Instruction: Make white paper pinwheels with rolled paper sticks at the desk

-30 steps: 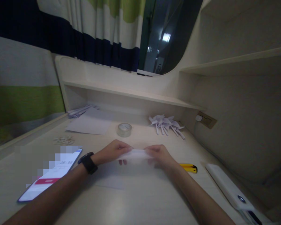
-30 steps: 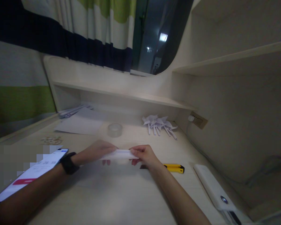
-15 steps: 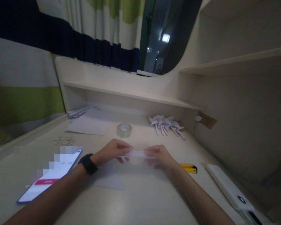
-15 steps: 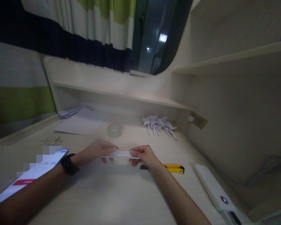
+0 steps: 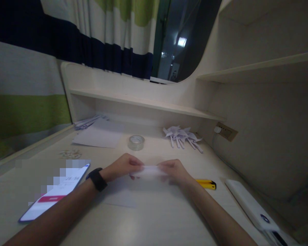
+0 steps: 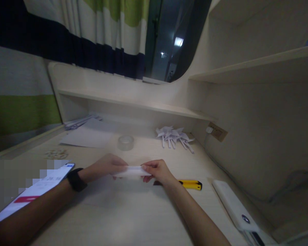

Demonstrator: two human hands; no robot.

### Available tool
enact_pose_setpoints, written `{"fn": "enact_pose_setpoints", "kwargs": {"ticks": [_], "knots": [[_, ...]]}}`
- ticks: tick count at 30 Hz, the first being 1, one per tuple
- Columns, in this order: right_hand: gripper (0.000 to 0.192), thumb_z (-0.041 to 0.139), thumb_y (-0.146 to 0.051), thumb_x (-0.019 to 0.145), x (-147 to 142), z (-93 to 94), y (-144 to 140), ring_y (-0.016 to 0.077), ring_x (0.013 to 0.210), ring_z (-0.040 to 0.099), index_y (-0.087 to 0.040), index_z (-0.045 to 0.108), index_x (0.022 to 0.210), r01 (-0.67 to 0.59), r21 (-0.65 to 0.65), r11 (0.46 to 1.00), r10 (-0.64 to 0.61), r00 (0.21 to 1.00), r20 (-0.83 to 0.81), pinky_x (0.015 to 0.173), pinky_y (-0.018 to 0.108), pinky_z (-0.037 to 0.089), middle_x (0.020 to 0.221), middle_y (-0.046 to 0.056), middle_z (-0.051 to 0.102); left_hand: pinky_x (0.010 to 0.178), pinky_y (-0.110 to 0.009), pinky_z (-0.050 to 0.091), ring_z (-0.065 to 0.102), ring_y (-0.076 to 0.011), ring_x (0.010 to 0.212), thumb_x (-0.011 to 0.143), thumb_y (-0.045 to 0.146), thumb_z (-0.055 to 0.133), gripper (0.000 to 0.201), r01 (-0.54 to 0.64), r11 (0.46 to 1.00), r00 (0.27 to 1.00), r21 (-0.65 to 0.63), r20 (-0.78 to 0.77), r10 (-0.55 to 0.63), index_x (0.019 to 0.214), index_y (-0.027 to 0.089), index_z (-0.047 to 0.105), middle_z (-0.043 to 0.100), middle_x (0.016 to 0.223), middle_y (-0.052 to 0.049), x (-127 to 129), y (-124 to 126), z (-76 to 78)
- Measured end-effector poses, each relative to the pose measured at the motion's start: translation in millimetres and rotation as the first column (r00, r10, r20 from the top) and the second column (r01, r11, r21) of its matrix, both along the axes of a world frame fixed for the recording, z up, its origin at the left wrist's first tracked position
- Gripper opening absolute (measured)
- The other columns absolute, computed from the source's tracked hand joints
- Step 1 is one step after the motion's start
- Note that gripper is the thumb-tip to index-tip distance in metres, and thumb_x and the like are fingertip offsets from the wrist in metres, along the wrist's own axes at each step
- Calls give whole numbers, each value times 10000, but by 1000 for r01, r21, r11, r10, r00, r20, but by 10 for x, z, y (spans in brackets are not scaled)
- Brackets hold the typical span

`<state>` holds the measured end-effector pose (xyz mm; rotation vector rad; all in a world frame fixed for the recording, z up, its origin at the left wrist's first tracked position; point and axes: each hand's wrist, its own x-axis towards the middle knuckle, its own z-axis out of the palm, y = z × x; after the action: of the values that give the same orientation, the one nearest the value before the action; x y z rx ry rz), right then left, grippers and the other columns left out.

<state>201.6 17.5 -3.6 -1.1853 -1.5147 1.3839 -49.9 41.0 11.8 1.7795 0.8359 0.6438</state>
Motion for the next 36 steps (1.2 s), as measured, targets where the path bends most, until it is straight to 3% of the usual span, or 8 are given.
{"fn": "enact_pose_setpoints", "kwargs": {"ticks": [8, 17, 22, 26, 30, 36], "knots": [[491, 769, -491, 637, 45, -60, 43, 110, 472, 581, -107, 721, 938, 1, -1, 1000, -1, 996, -94, 463, 226, 452, 654, 60, 685, 489, -238, 517, 664, -178, 594, 785, 431, 656, 390, 3, 999, 998, -34, 57, -1, 974, 96, 718, 710, 695, -86, 11, -10, -9], [440, 841, -405, 546, 43, -18, 22, 132, 579, 624, -119, 735, 864, 34, -59, 998, -43, 987, -157, 581, 280, 525, 763, 73, 707, 677, -343, 561, 682, -212, 741, 726, 342, 733, 356, -44, 997, 984, -59, 169, 53, 994, 106, 727, 739, 881, -122, -17, 16, -37], [392, 852, -366, 529, 59, -38, 28, 126, 600, 623, -131, 736, 820, 32, -62, 998, -43, 980, -196, 604, 279, 527, 752, 51, 696, 622, -297, 509, 658, -187, 655, 721, 338, 730, 328, -83, 996, 992, 28, 93, 80, 959, 112, 741, 741, 764, -96, -33, 26, -30], [361, 836, -378, 554, 63, -84, 59, 119, 594, 605, -136, 731, 800, 66, -16, 998, -68, 984, -167, 585, 268, 518, 719, 35, 679, 594, -275, 458, 639, -185, 659, 722, 360, 723, 312, -96, 988, 995, 123, 29, 93, 931, 130, 753, 744, 796, -93, -46, 31, -22], [411, 820, -378, 576, 58, -119, 85, 102, 516, 562, -136, 725, 894, 95, 28, 995, -93, 993, -73, 498, 230, 464, 667, 25, 672, 630, -276, 465, 653, -200, 717, 715, 354, 725, 297, -80, 987, 997, 142, 24, 77, 913, 135, 756, 746, 838, -95, -36, 29, -16], [393, 800, -384, 579, 38, -104, 76, 96, 479, 520, -105, 730, 845, 113, 67, 991, -116, 992, 50, 451, 213, 392, 626, 35, 665, 697, -294, 497, 675, -217, 755, 713, 355, 719, 266, -124, 975, 992, 183, 22, 122, 865, 140, 759, 750, 822, -81, 1, 45, -53]]}}
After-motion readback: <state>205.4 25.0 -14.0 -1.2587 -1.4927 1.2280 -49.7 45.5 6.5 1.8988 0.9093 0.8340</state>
